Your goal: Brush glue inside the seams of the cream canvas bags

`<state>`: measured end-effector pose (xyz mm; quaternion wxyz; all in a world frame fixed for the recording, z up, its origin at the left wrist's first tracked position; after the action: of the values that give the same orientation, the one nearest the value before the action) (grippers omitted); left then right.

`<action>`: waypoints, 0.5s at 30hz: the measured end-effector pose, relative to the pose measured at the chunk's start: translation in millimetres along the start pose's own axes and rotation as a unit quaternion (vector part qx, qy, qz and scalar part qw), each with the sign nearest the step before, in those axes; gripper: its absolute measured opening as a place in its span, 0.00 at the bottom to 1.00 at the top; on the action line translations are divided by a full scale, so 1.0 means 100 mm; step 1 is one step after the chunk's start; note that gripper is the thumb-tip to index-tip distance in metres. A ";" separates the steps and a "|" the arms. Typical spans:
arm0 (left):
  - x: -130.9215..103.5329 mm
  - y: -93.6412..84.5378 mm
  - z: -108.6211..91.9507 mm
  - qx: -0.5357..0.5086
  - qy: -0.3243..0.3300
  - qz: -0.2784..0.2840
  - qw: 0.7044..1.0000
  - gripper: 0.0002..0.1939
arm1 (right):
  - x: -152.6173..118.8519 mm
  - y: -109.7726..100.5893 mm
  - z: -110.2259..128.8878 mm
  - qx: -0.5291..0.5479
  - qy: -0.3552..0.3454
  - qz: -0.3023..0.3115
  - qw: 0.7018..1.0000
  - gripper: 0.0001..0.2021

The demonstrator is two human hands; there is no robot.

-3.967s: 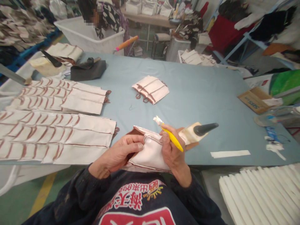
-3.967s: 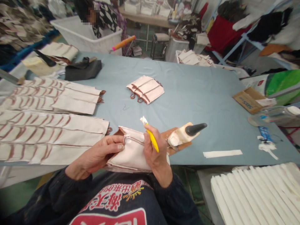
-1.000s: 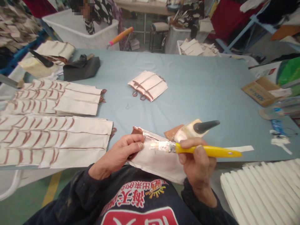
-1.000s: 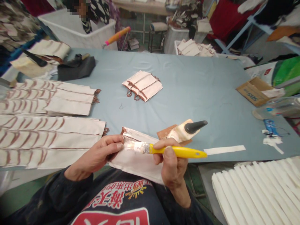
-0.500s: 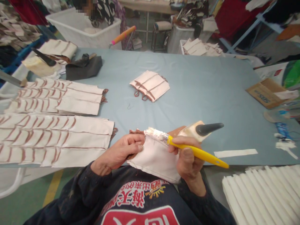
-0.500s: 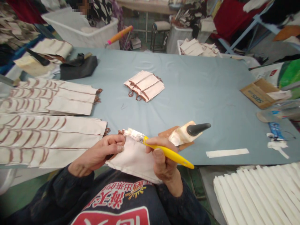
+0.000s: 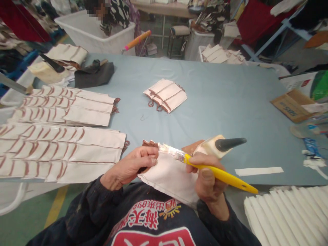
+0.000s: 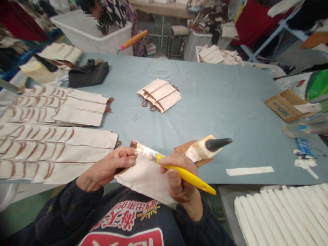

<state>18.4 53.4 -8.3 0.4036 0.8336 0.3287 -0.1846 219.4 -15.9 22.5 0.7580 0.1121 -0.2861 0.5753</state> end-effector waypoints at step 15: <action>0.04 -0.05 0.00 -0.019 -0.013 -0.003 1.000 0.19 | 0.06 0.11 -0.07 -0.013 -0.041 -0.009 0.999 0.12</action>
<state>17.8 56.9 -13.2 0.4231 0.8225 0.3292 -0.1899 211.7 -4.2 18.3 0.7520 0.1285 -0.3233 0.5598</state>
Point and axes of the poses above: each hand's wrist, its own x-axis towards the middle knuckle, its own y-axis out of the palm, z = x × y, the point moved 5 cm from there along x, towards the middle knuckle, and after that the axes turned 10 degrees about -y, right-handed, at the moved point
